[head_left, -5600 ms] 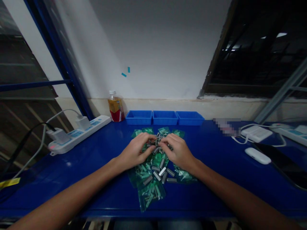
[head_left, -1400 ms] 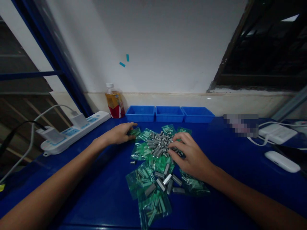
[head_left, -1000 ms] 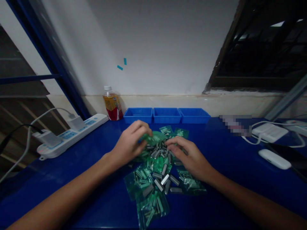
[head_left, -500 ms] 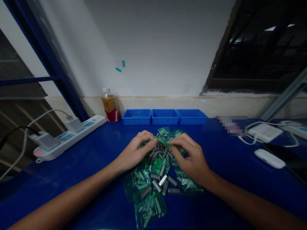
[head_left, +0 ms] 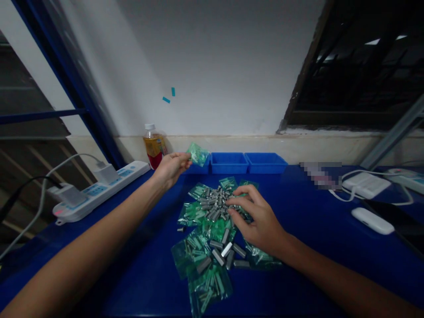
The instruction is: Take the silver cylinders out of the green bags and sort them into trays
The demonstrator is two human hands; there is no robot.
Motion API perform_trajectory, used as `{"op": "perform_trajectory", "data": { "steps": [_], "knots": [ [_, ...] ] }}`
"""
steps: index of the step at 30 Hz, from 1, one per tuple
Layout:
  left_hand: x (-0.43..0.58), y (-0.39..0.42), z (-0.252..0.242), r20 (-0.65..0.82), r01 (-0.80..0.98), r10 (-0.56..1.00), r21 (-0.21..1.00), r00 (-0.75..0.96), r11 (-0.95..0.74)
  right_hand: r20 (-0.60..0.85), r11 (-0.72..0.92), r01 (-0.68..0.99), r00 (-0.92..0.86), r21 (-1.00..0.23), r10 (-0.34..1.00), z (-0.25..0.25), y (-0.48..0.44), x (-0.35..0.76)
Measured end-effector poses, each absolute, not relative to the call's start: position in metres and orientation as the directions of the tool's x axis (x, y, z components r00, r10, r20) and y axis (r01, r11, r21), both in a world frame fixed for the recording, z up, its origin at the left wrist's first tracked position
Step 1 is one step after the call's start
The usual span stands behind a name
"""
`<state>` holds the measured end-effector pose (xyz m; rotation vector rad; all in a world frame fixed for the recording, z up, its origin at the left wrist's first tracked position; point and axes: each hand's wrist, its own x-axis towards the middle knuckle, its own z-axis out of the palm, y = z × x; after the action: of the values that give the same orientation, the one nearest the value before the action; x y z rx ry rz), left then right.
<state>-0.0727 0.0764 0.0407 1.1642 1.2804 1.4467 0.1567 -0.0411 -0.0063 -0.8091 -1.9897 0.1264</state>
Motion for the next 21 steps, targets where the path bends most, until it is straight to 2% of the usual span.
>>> {"op": "perform_trajectory", "data": {
  "steps": [2,4,6,8,9,11,13,16,18,20,21],
  "knots": [
    [-0.076,0.091,0.041,0.091,-0.012,0.966,0.995,-0.241,-0.097,0.726,0.771,0.494,-0.343,-0.401,0.597,-0.006,-0.041,0.157],
    [-0.078,0.094,0.033,0.146,0.063,0.942,0.989,-0.302,-0.133,0.711,0.765,0.498,-0.352,-0.408,0.609,-0.006,-0.041,0.158],
    [-0.079,0.085,0.02,0.328,0.337,0.899,0.914,-0.291,-0.225,0.696,0.758,0.5,-0.359,-0.419,0.622,-0.007,-0.04,0.159],
    [-0.079,0.071,0.008,0.483,0.65,0.875,0.674,-0.028,-0.351,0.68,0.754,0.499,-0.372,-0.427,0.631,-0.007,-0.04,0.159],
    [-0.079,0.064,0.003,0.475,0.731,0.866,0.534,0.156,-0.425,0.671,0.753,0.499,-0.382,-0.428,0.635,-0.008,-0.039,0.159],
    [-0.077,0.052,-0.003,0.361,0.743,0.824,0.371,0.438,-0.557,0.656,0.752,0.505,-0.401,-0.424,0.639,-0.009,-0.039,0.159],
    [-0.074,0.046,-0.006,0.29,0.707,0.771,0.309,0.567,-0.636,0.647,0.752,0.513,-0.415,-0.414,0.64,-0.009,-0.04,0.159],
    [-0.07,0.046,-0.008,0.272,0.696,0.756,0.295,0.595,-0.655,0.648,0.763,0.515,-0.435,-0.391,0.626,-0.009,-0.039,0.159],
    [-0.068,0.048,-0.007,0.285,0.73,0.799,0.328,0.53,-0.6,0.646,0.77,0.513,-0.45,-0.379,0.617,-0.009,-0.037,0.16],
    [-0.066,0.045,-0.003,0.298,0.743,0.858,0.431,0.419,-0.513,0.637,0.771,0.514,-0.461,-0.375,0.617,-0.01,-0.035,0.162],
    [-0.064,0.042,0.0,0.295,0.714,0.885,0.523,0.362,-0.466,0.635,0.771,0.516,-0.463,-0.374,0.618,-0.01,-0.034,0.162]
  ]
}}
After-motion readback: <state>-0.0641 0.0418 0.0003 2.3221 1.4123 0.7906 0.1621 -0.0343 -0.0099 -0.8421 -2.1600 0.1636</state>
